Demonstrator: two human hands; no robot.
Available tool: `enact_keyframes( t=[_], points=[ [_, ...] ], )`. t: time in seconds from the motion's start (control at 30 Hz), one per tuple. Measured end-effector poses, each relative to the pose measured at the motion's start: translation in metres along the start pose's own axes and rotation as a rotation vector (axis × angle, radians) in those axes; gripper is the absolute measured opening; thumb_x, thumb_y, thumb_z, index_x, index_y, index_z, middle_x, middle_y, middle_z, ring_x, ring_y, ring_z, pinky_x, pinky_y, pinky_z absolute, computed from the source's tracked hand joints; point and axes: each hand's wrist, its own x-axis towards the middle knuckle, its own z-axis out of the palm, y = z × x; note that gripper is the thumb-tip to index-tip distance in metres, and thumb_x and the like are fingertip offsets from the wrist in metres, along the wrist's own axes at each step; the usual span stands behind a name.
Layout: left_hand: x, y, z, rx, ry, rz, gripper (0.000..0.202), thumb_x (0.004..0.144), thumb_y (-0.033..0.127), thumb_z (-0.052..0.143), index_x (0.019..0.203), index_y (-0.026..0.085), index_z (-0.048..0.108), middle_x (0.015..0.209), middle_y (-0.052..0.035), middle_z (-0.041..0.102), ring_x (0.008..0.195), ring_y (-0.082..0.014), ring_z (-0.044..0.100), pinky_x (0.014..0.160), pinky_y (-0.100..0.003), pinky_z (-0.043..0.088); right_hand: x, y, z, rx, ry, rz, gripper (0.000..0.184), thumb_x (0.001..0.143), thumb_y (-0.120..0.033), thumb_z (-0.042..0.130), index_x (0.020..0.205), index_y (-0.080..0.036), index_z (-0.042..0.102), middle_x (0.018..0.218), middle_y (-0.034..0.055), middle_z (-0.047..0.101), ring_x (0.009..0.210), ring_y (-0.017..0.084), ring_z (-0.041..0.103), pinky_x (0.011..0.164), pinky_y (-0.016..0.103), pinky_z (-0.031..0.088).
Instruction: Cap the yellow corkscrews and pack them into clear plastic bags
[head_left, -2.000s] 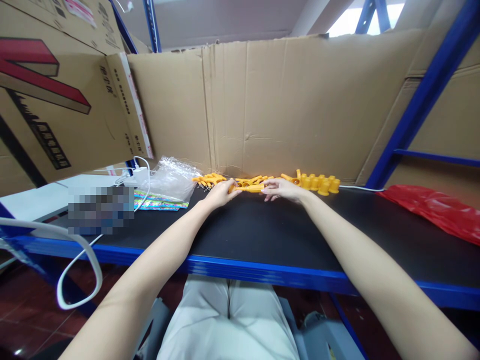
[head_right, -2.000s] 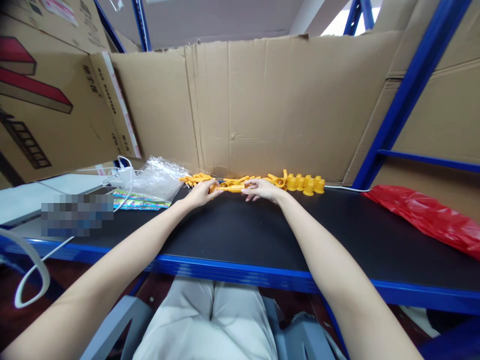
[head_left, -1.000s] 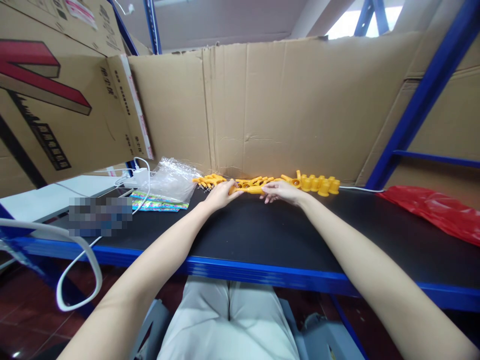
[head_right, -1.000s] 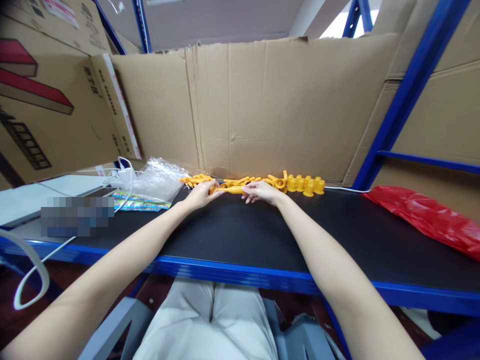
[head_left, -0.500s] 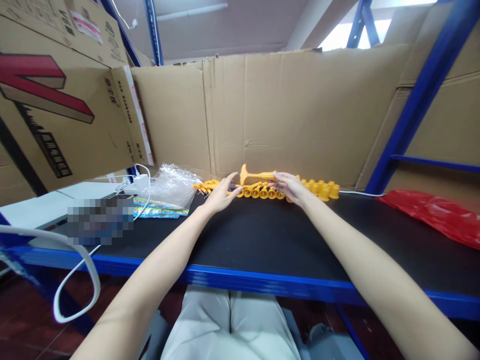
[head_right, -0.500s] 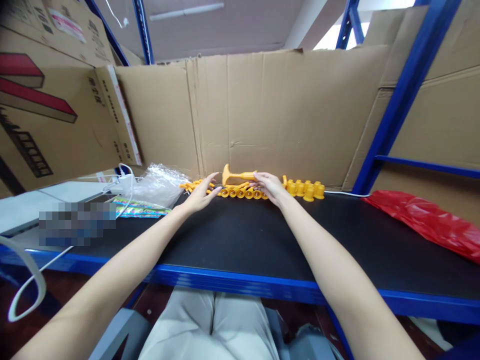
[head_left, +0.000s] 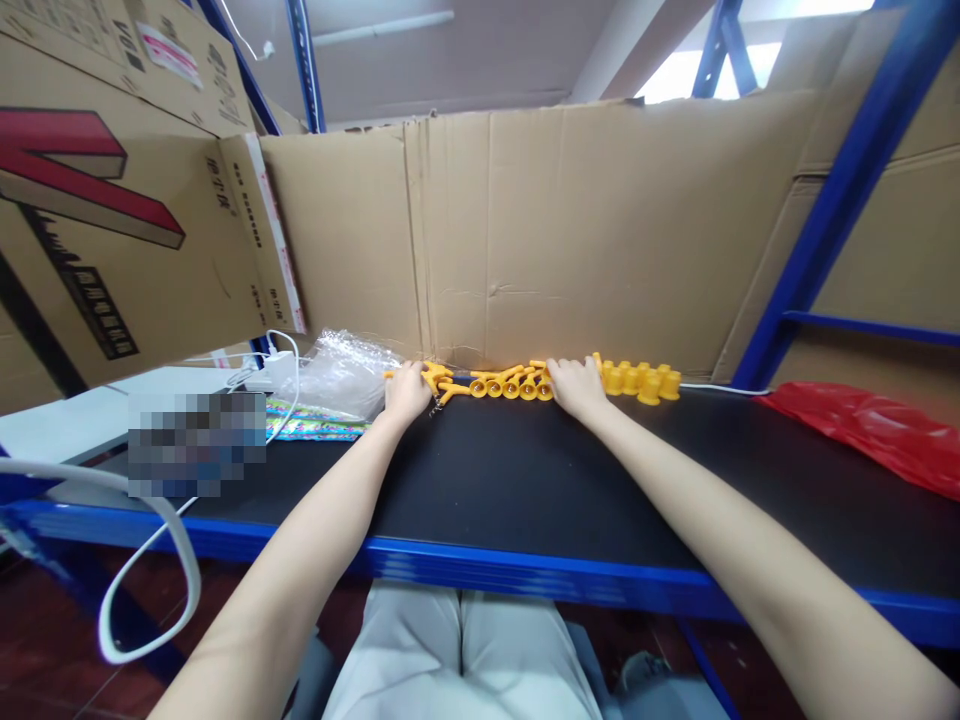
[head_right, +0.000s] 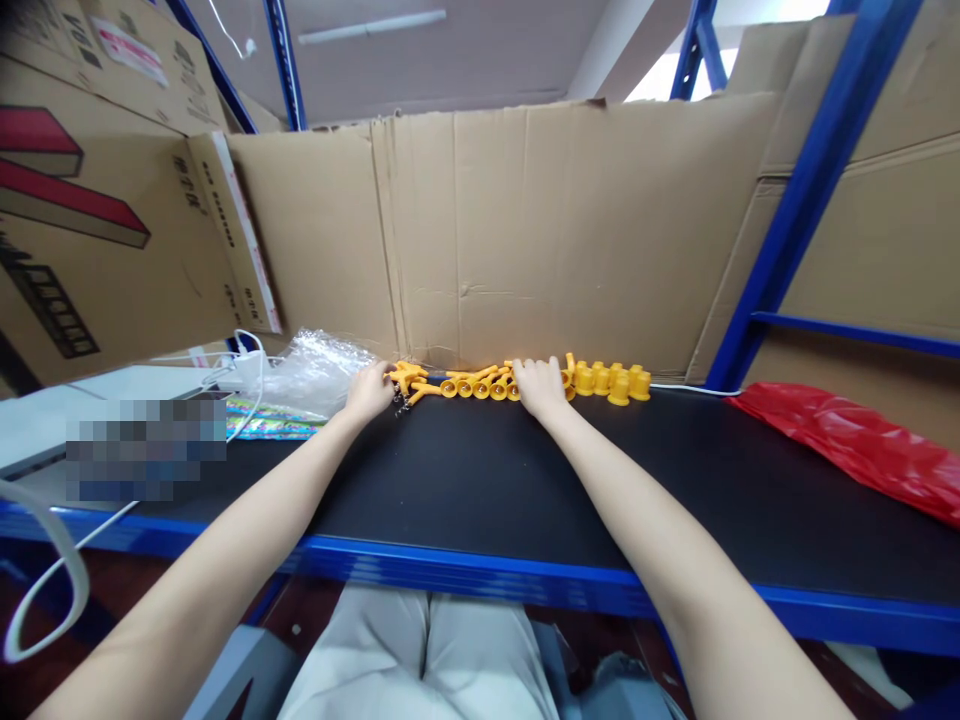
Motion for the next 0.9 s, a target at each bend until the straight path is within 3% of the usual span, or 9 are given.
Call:
enact_keyframes(
  t=[0.1, 0.23, 0.4, 0.47, 0.57, 0.67, 0.77, 0.9],
  points=[
    [0.002, -0.008, 0.003, 0.033, -0.001, -0.055, 0.022, 0.072, 0.012, 0.048, 0.087, 0.018, 0.063, 0.094, -0.0107, 0.064, 0.091, -0.0234, 0.057, 0.078, -0.035, 0.043, -0.001, -0.005, 0.003, -0.013, -0.032, -0.04, 0.028, 0.086, -0.011, 0.036, 0.102, -0.008, 0.058, 0.097, 0.0225, 0.062, 0.096, 0.03, 0.055, 0.094, 0.049, 0.022],
    [0.001, -0.006, 0.004, 0.065, -0.097, -0.023, 0.022, 0.074, 0.013, 0.047, 0.085, 0.02, 0.065, 0.098, -0.0093, 0.063, 0.097, -0.0246, 0.054, 0.083, -0.039, 0.041, -0.003, -0.011, 0.007, -0.031, -0.073, -0.015, 0.033, 0.085, -0.008, 0.034, 0.107, -0.006, 0.058, 0.101, 0.0224, 0.062, 0.102, 0.029, 0.054, 0.099, 0.05, 0.015],
    [0.005, -0.001, 0.002, 0.155, -0.226, -0.036, 0.033, 0.077, 0.014, 0.044, 0.103, 0.024, 0.062, 0.111, -0.0093, 0.057, 0.109, -0.0263, 0.048, 0.092, -0.045, 0.036, 0.005, -0.004, -0.013, -0.092, -0.139, 0.021, 0.043, 0.085, -0.031, 0.047, 0.122, -0.009, 0.05, 0.117, 0.0177, 0.058, 0.109, 0.031, 0.05, 0.099, 0.055, 0.016],
    [0.011, -0.004, 0.004, 0.215, -0.277, -0.039, 0.038, 0.076, 0.014, 0.045, 0.11, 0.025, 0.058, 0.115, -0.0111, 0.054, 0.111, -0.0289, 0.046, 0.092, -0.047, 0.036, 0.014, 0.01, -0.031, -0.06, -0.129, 0.067, 0.046, 0.087, -0.038, 0.041, 0.124, -0.012, 0.049, 0.121, 0.0156, 0.056, 0.108, 0.029, 0.052, 0.097, 0.055, 0.022],
    [0.02, -0.01, 0.007, 0.287, -0.369, -0.021, 0.045, 0.076, 0.016, 0.047, 0.119, 0.026, 0.053, 0.118, -0.0135, 0.051, 0.113, -0.0324, 0.045, 0.09, -0.051, 0.037, 0.03, 0.045, -0.058, -0.065, -0.09, 0.169, 0.045, 0.086, -0.037, 0.042, 0.124, -0.014, 0.05, 0.123, 0.0147, 0.055, 0.11, 0.029, 0.051, 0.094, 0.051, 0.029],
    [0.029, -0.012, 0.009, 0.313, -0.449, 0.036, 0.049, 0.076, 0.017, 0.046, 0.124, 0.03, 0.05, 0.121, -0.0132, 0.05, 0.115, -0.0333, 0.044, 0.09, -0.051, 0.037, 0.039, 0.088, -0.072, -0.031, -0.155, 0.268, 0.05, 0.083, -0.037, 0.047, 0.128, -0.016, 0.048, 0.125, 0.0142, 0.054, 0.112, 0.031, 0.05, 0.092, 0.051, 0.034],
    [0.035, -0.011, 0.009, 0.347, -0.511, 0.107, 0.048, 0.076, 0.014, 0.047, 0.12, 0.032, 0.055, 0.121, -0.0111, 0.052, 0.115, -0.0324, 0.045, 0.092, -0.049, 0.036, 0.04, 0.125, -0.066, 0.043, -0.252, 0.321, 0.057, 0.079, -0.036, 0.055, 0.131, -0.015, 0.045, 0.128, 0.0139, 0.052, 0.114, 0.029, 0.05, 0.092, 0.045, 0.038],
    [0.043, -0.008, 0.011, 0.372, -0.578, 0.153, 0.046, 0.072, 0.013, 0.053, 0.113, 0.031, 0.061, 0.115, -0.0076, 0.06, 0.108, -0.0291, 0.052, 0.09, -0.042, 0.039, 0.033, 0.158, -0.038, 0.176, -0.426, 0.365, 0.059, 0.074, -0.027, 0.061, 0.128, -0.008, 0.048, 0.123, 0.0165, 0.055, 0.106, 0.022, 0.056, 0.088, 0.032, 0.043]
  ],
)
